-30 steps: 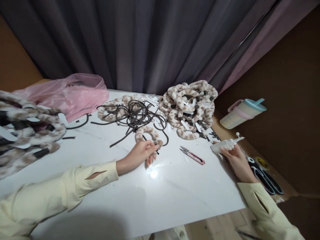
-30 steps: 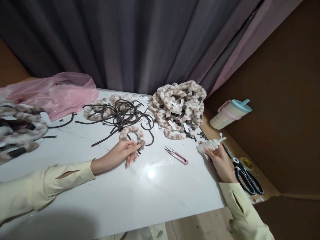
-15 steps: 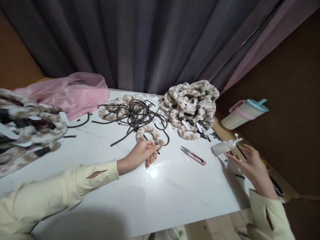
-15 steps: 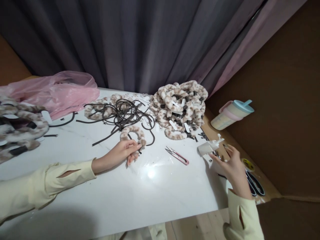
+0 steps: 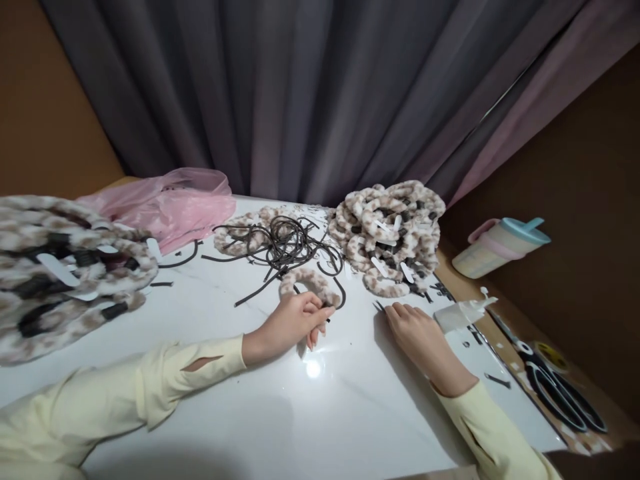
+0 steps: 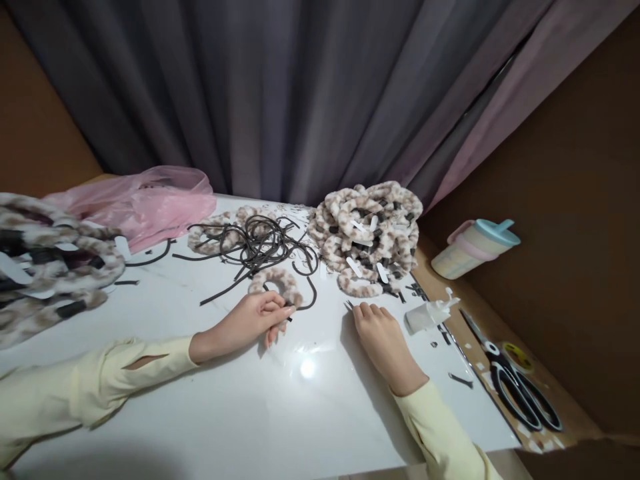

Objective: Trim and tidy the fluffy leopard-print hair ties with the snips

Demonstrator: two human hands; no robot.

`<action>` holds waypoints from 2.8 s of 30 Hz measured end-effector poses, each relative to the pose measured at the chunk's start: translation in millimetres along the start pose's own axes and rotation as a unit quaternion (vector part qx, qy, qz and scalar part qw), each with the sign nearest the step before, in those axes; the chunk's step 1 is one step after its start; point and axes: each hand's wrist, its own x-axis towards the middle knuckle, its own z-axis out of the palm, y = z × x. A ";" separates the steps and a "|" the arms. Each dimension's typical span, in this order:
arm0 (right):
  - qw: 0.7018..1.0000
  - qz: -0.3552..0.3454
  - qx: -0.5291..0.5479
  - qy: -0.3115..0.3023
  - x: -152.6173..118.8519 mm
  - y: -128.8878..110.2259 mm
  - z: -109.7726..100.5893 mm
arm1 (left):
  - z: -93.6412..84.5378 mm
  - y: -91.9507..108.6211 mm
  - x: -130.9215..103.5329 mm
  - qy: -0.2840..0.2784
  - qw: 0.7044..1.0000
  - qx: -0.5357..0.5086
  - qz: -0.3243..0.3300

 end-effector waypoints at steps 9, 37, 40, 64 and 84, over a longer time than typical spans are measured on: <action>0.788 0.270 0.549 0.065 -8.6 -24.4 -50.2 | 0.8 33.8 -16.1 0.028 0.997 -0.018 0.067; 0.615 0.336 0.705 0.106 -9.6 -111.6 -86.4 | -2.1 55.9 -29.3 -0.104 0.972 -0.211 0.002; 0.609 0.339 0.709 0.111 -8.8 -111.8 -86.1 | -1.8 56.8 -29.9 -0.103 0.972 -0.209 0.007; 0.871 0.105 0.422 0.227 -10.1 -93.9 -91.1 | -5.9 63.2 -22.9 -0.079 0.986 -0.128 -0.071; 0.963 -0.083 0.115 0.229 16.0 -88.2 -81.6 | 2.2 46.3 -14.3 0.055 0.976 -0.207 -0.045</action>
